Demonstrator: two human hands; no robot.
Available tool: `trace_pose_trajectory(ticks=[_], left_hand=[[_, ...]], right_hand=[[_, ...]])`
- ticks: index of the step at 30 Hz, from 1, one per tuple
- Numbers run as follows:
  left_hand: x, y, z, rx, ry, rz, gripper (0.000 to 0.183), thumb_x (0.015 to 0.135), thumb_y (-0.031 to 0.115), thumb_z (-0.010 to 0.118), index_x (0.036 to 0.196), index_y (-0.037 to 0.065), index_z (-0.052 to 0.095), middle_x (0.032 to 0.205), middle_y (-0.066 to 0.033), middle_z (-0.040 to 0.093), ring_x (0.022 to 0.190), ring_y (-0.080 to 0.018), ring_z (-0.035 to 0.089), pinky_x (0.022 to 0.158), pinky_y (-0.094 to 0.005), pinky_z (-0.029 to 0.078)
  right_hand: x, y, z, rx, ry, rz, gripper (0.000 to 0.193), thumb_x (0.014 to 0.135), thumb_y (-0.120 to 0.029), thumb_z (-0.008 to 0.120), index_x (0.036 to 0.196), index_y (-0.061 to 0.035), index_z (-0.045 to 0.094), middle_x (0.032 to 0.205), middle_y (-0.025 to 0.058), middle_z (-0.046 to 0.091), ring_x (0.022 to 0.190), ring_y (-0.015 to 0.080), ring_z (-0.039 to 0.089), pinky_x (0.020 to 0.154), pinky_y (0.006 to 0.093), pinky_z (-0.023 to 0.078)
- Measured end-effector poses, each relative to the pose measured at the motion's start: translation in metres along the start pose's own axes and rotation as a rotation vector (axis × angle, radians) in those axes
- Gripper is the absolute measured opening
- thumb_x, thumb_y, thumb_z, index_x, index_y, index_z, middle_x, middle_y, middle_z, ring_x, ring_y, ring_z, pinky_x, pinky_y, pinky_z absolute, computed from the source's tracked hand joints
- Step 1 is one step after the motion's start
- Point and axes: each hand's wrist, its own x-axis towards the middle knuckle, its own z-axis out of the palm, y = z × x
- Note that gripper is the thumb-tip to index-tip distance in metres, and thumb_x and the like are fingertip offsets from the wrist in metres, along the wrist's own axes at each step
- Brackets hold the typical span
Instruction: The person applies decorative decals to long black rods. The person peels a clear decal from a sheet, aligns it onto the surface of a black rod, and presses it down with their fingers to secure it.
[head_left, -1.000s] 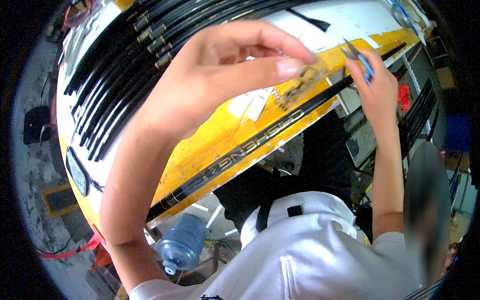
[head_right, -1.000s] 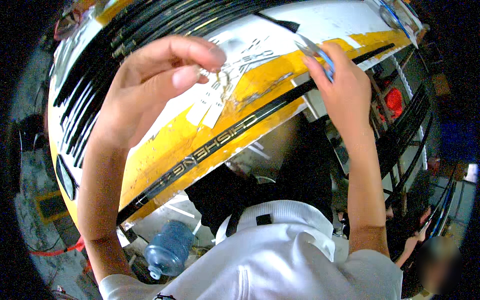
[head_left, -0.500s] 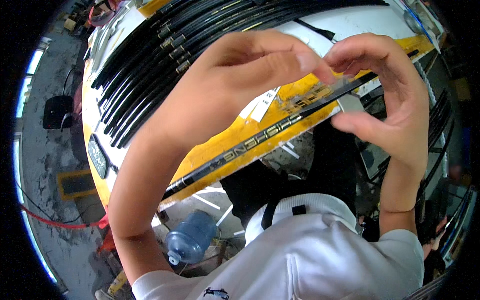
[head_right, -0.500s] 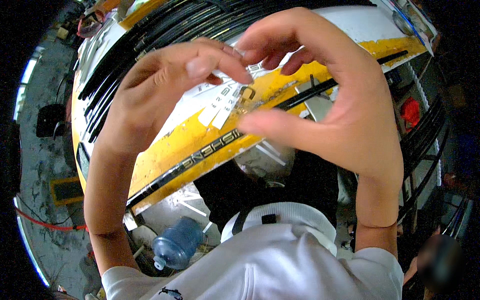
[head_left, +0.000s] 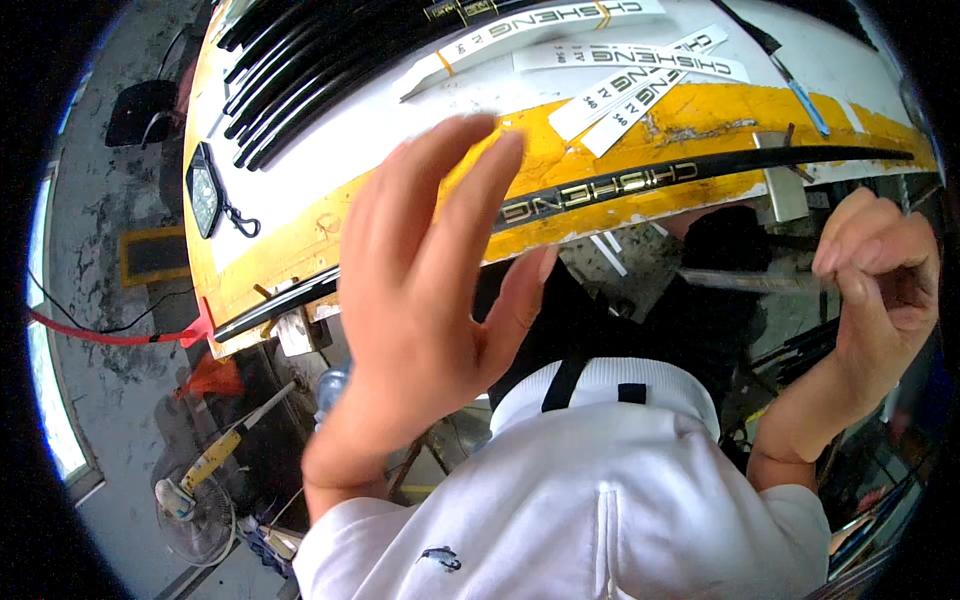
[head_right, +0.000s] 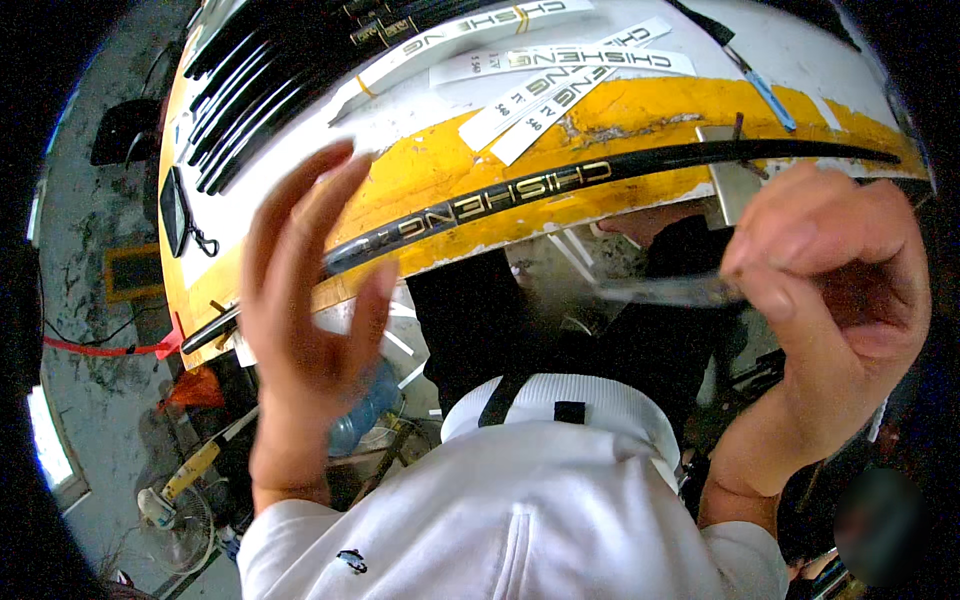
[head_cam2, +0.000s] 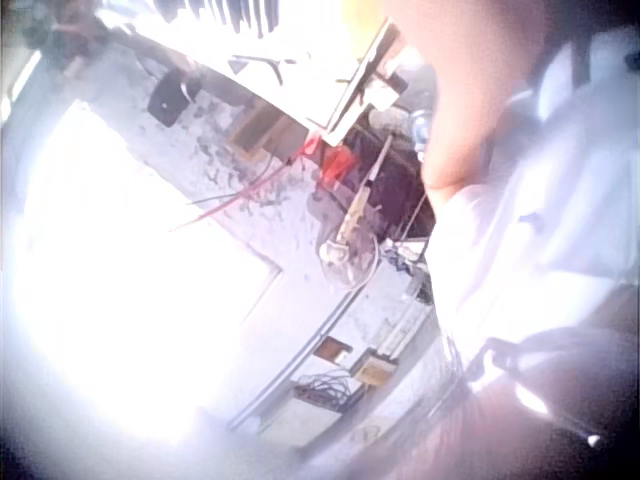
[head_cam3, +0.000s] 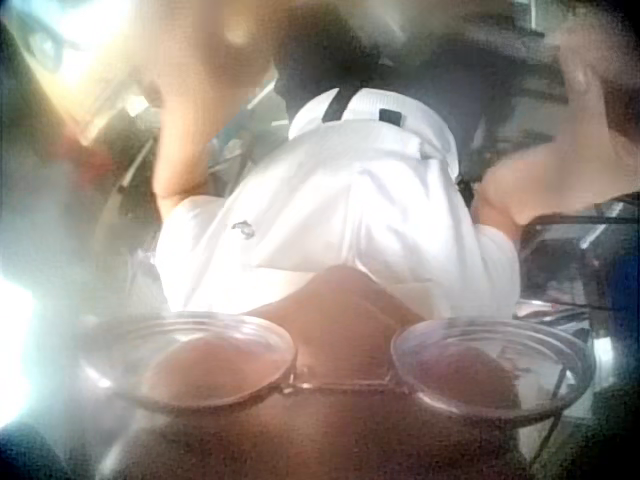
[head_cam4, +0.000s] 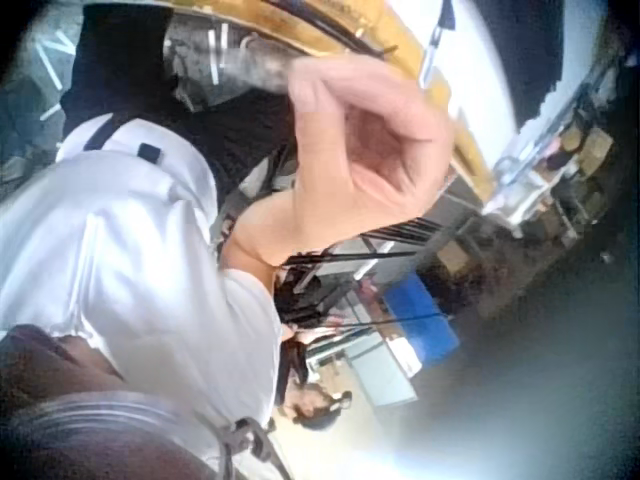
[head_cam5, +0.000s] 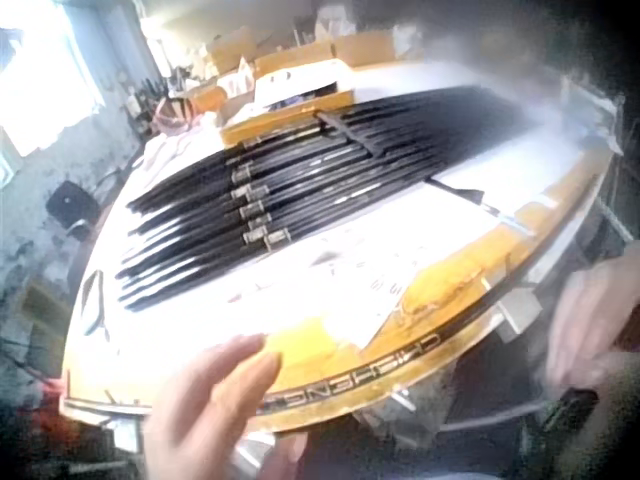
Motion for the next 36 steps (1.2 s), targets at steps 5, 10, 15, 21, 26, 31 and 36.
trace_pose_trajectory(ticks=[5,10,15,21,26,31,36], left_hand=[[-0.049,0.003,0.042,0.249,-0.109,-0.140,0.058,0.081,0.029,0.069,0.132,0.007,0.053,0.138,-0.0168,0.046,0.133,-0.0337,0.040,0.110,-0.0485,0.026],[-0.053,0.009,0.067,0.432,-0.098,-0.136,0.064,0.082,0.044,0.066,0.134,0.010,0.052,0.141,-0.0142,0.043,0.132,-0.0341,0.040,0.111,-0.0521,0.020],[-0.045,0.020,0.077,0.514,-0.061,-0.195,0.063,0.077,0.045,0.070,0.133,0.024,0.054,0.133,-0.0116,0.047,0.129,-0.0343,0.040,0.111,-0.0577,0.015],[-0.039,0.021,0.089,0.539,-0.055,-0.199,0.068,0.074,0.043,0.073,0.135,0.023,0.051,0.136,-0.0120,0.045,0.132,-0.0353,0.036,0.112,-0.0594,0.009],[-0.049,0.011,0.073,0.501,-0.131,-0.216,0.076,0.078,0.040,0.070,0.140,0.004,0.041,0.143,-0.0146,0.043,0.136,-0.0399,0.032,0.114,-0.0535,0.011],[-0.051,0.008,0.066,0.439,-0.108,-0.255,0.075,0.080,0.038,0.068,0.140,0.003,0.041,0.141,-0.0147,0.044,0.136,-0.0393,0.033,0.114,-0.0521,0.013],[-0.043,0.016,0.082,0.506,-0.102,-0.225,0.063,0.075,0.035,0.072,0.134,0.022,0.053,0.141,-0.0119,0.045,0.136,-0.0396,0.031,0.113,-0.0559,-0.005]], right_hand=[[-0.003,0.038,-0.003,0.195,-0.054,0.103,0.023,0.080,-0.011,0.070,0.083,-0.0049,0.048,0.071,0.0085,0.053,0.064,0.0185,0.051,0.059,0.0281,0.042],[0.007,0.082,-0.013,0.284,-0.077,0.153,0.019,0.084,-0.016,0.066,0.085,-0.0081,0.049,0.074,0.0048,0.051,0.080,0.0210,0.053,0.084,0.0371,0.043],[0.016,0.115,-0.023,0.317,-0.150,0.120,0.018,0.085,-0.018,0.065,0.082,-0.0108,0.049,0.072,0.0030,0.052,0.107,0.0302,0.054,0.104,0.0455,0.031],[0.019,0.121,-0.034,0.309,-0.234,0.143,0.021,0.087,-0.025,0.066,0.084,-0.0133,0.049,0.071,0.0010,0.051,0.119,0.0337,0.048,0.110,0.0471,0.023],[0.018,0.121,-0.040,0.220,-0.292,0.151,0.021,0.086,-0.026,0.066,0.085,-0.0147,0.047,0.073,-0.0003,0.052,0.124,0.0355,0.045,0.112,0.0503,0.020],[0.016,0.124,-0.040,0.218,-0.289,0.129,0.023,0.086,-0.026,0.066,0.085,-0.0157,0.046,0.075,-0.0001,0.055,0.128,0.0369,0.041,0.114,0.0523,0.015],[0.016,0.123,-0.039,0.223,-0.299,0.111,0.023,0.086,-0.028,0.067,0.086,-0.0161,0.048,0.076,-0.0001,0.056,0.129,0.0376,0.040,0.114,0.0529,0.014]])
